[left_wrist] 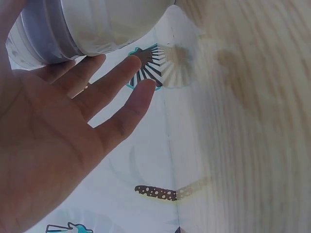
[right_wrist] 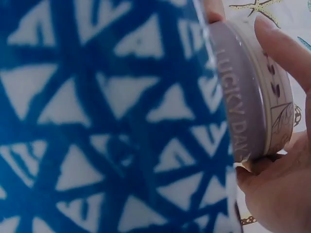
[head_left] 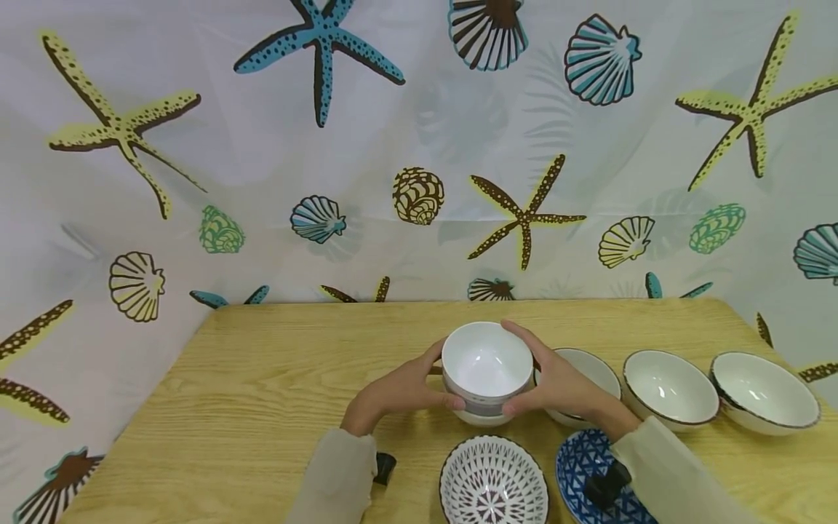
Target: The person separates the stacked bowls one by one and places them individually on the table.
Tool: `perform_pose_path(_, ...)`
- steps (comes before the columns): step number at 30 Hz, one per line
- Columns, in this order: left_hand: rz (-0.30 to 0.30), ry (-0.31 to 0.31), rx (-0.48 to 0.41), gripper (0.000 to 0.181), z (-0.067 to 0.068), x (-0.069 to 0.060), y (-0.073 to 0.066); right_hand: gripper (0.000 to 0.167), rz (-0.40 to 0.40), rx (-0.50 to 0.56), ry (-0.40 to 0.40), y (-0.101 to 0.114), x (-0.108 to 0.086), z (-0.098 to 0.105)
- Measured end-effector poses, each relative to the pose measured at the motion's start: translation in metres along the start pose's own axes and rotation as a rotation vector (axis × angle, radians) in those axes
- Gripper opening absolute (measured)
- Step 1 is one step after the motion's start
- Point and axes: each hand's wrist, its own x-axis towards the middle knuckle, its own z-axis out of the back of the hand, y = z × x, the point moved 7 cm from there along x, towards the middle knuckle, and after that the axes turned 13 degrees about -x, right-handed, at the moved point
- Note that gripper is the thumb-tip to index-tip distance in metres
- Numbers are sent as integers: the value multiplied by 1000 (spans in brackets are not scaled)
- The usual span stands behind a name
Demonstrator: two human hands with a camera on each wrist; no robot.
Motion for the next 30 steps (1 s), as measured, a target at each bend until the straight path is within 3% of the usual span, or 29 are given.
perform_pose_path(7, 7, -11, 15, 102, 0, -1, 1, 117, -40, 49, -6, -5, 4, -6)
perform_pose_path(13, 17, -16, 28, 103, 0, -1, 1, 117, -26, 109, -35, -7, 4, -11)
perform_pose_path(23, -2, 9, 36, 103, -2, -1, -1, 118, -38, -14, -97, -5, 1, -8)
perform_pose_path(30, -6, 18, 35, 104, -2, -2, -1, 120, -27, -21, -113, -1, 0, -9)
